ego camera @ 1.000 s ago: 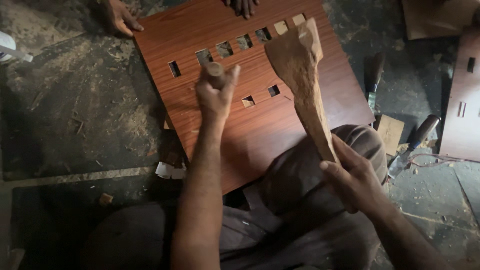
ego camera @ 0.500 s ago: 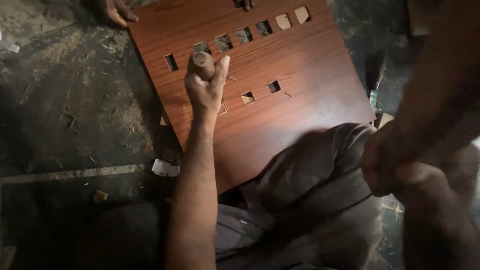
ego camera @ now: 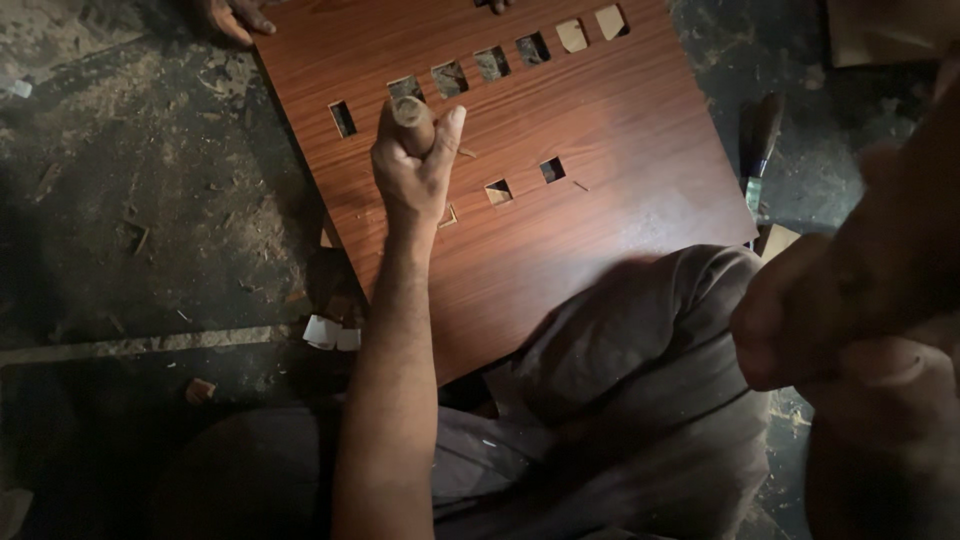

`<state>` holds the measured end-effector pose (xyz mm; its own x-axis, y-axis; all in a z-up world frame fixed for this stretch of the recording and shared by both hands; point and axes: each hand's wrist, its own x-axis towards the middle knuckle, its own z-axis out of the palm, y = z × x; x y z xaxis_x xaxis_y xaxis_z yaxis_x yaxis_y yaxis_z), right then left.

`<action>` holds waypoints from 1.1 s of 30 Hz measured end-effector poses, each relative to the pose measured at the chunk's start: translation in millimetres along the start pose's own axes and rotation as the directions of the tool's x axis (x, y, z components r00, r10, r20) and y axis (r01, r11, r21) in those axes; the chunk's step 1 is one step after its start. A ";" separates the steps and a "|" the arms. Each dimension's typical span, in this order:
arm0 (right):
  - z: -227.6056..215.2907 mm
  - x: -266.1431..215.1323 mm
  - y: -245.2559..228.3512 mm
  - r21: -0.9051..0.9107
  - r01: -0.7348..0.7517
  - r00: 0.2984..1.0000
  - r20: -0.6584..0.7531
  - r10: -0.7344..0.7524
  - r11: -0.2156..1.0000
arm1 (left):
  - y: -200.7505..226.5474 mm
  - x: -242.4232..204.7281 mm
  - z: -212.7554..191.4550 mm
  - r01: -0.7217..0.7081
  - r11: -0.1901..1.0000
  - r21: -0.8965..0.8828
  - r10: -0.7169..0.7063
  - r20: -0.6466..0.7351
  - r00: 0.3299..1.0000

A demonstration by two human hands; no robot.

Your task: The person uses a chisel and a wooden mallet to clear out rectangular openings in a wood panel. They strike the chisel with the mallet to remove waste wood while another person stabilizes the panel on the floor.

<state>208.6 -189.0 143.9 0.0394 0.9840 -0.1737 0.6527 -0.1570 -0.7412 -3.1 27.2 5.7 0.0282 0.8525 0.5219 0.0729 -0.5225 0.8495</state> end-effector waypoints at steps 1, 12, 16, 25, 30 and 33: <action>-0.7 -4.0 2.4 0.101 0.015 1.000 -0.017 -0.014 0.995 | -0.1 0.9 -0.4 0.010 1.000 -0.020 -0.010 0.009 1.000; -61.5 -60.8 -10.4 0.839 0.262 0.945 -0.123 -0.304 0.476 | -6.1 -0.3 -1.7 0.007 1.000 0.017 -0.007 -0.009 1.000; -60.9 -63.0 -17.1 0.793 0.287 0.953 -0.178 -0.247 0.537 | -8.9 -1.9 7.0 -0.025 1.000 -0.001 0.024 -0.050 0.998; -49.0 -28.0 -35.0 0.555 0.230 0.973 -0.119 -0.198 0.800 | -9.3 -6.9 6.8 0.018 0.999 -0.028 -0.018 -0.001 1.000; -9.7 41.3 -51.9 -0.337 0.002 1.000 -0.005 -0.004 0.942 | -16.5 -3.3 7.8 0.087 0.996 0.019 -0.088 0.047 0.995; 11.9 52.9 -50.3 -0.670 -0.152 0.947 0.111 0.301 0.726 | -19.4 -12.8 4.4 -0.041 0.997 0.063 0.036 0.079 0.996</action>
<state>168.8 -130.1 164.3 0.1498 0.8751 -0.4601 0.9752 -0.2074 -0.0770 -0.5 26.5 -17.9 0.1097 0.8316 0.5444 0.1343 -0.5551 0.8209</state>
